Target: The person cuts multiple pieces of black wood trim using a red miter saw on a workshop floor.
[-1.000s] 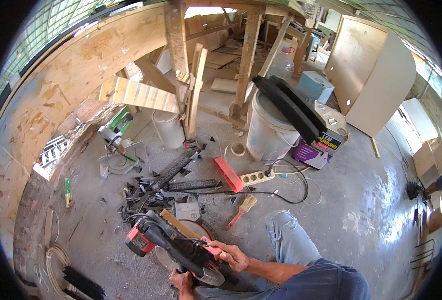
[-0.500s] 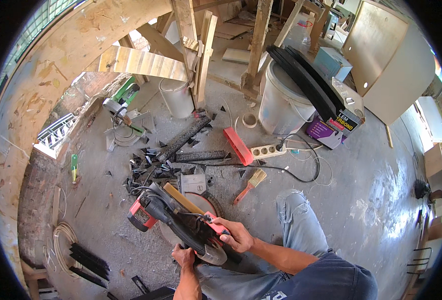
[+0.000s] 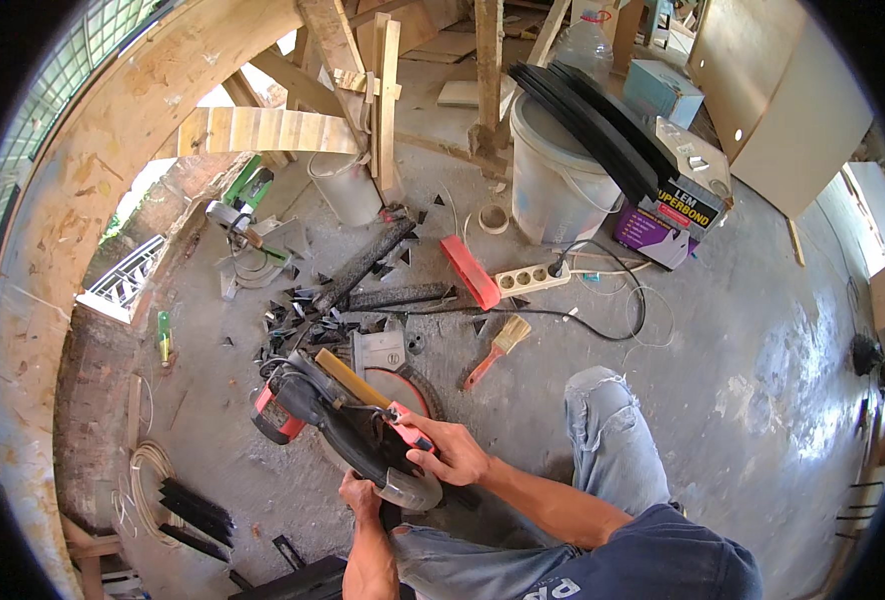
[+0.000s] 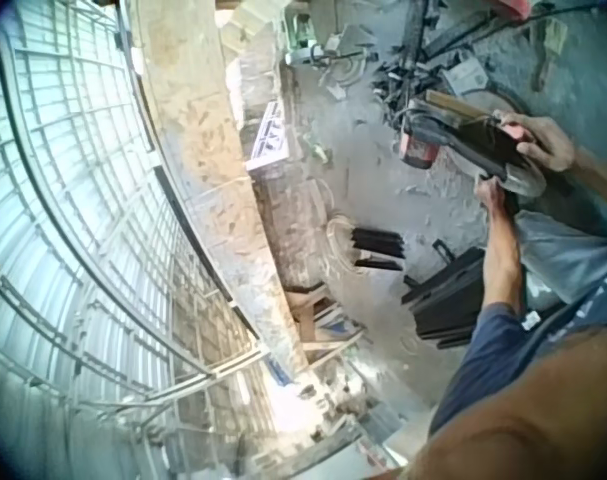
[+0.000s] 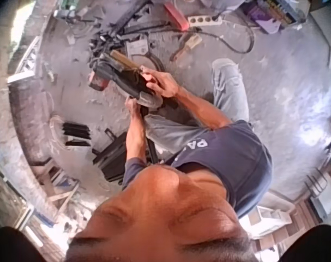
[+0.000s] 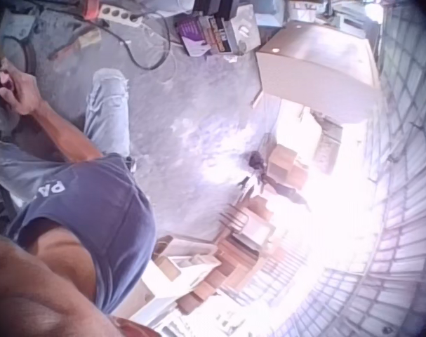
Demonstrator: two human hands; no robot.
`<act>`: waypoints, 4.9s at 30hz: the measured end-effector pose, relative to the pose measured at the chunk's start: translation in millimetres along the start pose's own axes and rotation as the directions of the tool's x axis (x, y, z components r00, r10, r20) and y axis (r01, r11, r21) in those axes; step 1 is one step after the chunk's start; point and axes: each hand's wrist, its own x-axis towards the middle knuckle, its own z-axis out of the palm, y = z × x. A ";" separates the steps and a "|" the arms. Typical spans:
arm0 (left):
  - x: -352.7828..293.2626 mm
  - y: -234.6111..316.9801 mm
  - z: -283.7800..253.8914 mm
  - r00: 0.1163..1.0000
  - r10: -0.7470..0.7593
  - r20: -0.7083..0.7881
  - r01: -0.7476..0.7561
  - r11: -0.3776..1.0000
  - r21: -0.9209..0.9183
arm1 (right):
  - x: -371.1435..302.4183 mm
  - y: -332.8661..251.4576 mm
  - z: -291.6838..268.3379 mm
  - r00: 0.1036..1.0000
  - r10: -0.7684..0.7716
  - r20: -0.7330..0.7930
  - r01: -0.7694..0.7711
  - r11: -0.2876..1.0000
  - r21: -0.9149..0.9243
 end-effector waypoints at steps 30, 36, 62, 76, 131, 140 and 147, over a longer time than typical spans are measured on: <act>-74.5 -7.6 -38.2 0.917 -0.355 -0.183 0.399 0.824 0.402 | -3.2 -0.8 4.0 0.994 -0.077 -0.082 0.073 0.996 -0.044; -86.5 -36.4 -51.8 0.950 -0.302 -0.078 0.296 0.793 0.532 | -1.0 13.6 10.1 0.993 -0.094 -0.071 0.090 0.994 -0.057; -236.0 -42.5 -117.2 0.980 -0.176 -0.091 0.163 0.977 -0.135 | 195.6 -74.0 30.5 0.979 0.192 0.066 -0.172 0.958 -0.230; -266.3 80.1 -211.8 0.803 0.170 -0.571 -0.309 0.938 -0.155 | 189.4 -86.9 22.1 0.971 0.231 0.061 -0.196 0.918 -0.345; -275.1 89.2 -252.2 0.161 -0.098 -0.982 -0.621 0.763 -0.178 | 189.3 -79.1 18.1 0.994 0.109 -0.007 -0.102 0.906 -0.411; -265.2 -45.7 -130.9 0.532 -0.023 -0.846 -0.351 0.903 -0.246 | 181.4 -77.9 15.9 0.995 0.099 0.021 -0.087 0.942 -0.324; -170.2 -91.5 -186.3 0.209 -0.205 -0.956 -0.179 0.953 -0.244 | 180.9 -71.4 9.9 0.998 0.053 0.035 -0.040 0.952 -0.303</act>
